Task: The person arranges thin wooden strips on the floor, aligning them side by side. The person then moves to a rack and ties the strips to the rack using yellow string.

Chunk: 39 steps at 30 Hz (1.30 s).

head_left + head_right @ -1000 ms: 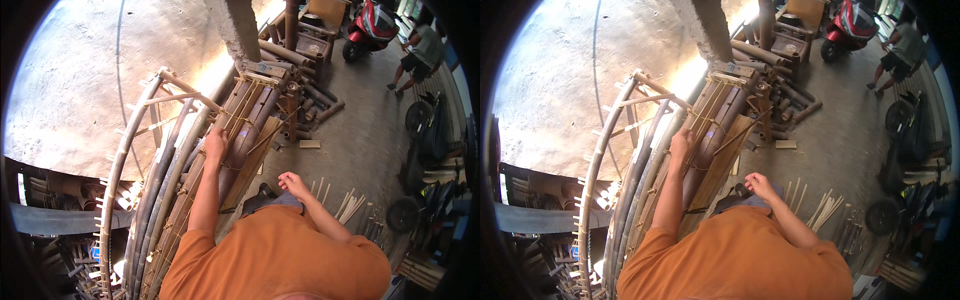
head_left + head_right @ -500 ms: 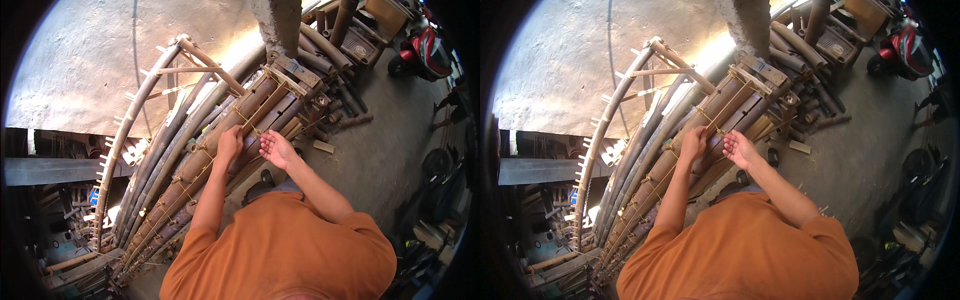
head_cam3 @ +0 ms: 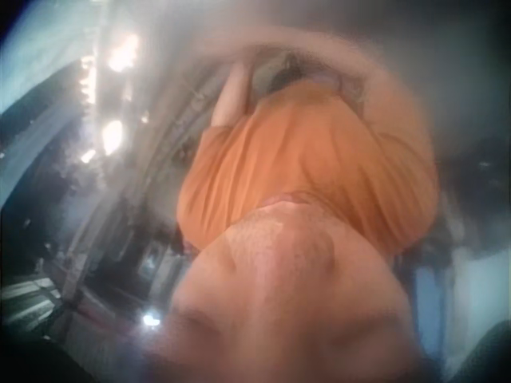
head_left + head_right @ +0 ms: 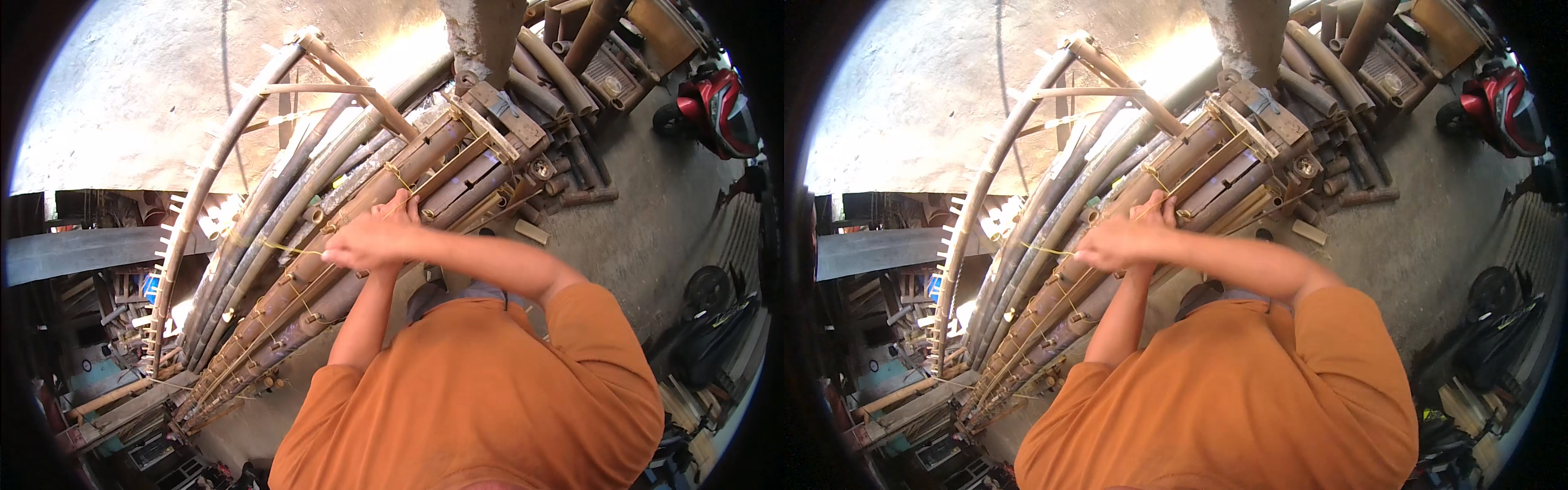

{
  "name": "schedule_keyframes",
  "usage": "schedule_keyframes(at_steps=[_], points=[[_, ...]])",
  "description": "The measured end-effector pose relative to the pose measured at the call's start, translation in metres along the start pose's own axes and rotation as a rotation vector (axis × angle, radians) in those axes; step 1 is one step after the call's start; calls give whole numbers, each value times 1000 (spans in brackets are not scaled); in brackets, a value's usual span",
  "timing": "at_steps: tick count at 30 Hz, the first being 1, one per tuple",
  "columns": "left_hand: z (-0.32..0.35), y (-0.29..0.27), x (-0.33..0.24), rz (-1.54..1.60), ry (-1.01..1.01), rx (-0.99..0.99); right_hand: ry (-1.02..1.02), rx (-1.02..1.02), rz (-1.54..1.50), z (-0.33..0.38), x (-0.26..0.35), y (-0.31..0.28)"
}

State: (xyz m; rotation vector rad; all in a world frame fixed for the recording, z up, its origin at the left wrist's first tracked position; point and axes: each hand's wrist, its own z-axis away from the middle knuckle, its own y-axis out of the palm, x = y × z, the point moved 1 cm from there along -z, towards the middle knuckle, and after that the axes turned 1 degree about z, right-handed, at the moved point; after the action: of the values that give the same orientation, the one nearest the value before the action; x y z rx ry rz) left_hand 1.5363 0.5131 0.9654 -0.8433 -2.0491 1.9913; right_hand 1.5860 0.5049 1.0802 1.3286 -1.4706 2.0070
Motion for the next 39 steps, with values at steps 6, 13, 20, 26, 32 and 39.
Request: schedule_keyframes(at_steps=[6, 13, 20, 26, 32, 39], points=[[-23, -2, 11, 402, 74, 169, 299, -328, 221, -44, -154, -38], [-14, -5, 14, 362, -48, 171, -16, -8, -27, 115, -68, 11], [-104, -42, -3, 1033, -102, -5, -22, -316, 123, 126, -140, 94], [-178, 77, 80, 144, -49, 127, -103, -326, -71, 151, -101, 62], [-163, -5, -34, 9, 65, 323, 634, -357, -521, 251, -174, 35], [-105, 49, -120, 434, 150, 183, 861, -473, -120, 295, -258, 16]])
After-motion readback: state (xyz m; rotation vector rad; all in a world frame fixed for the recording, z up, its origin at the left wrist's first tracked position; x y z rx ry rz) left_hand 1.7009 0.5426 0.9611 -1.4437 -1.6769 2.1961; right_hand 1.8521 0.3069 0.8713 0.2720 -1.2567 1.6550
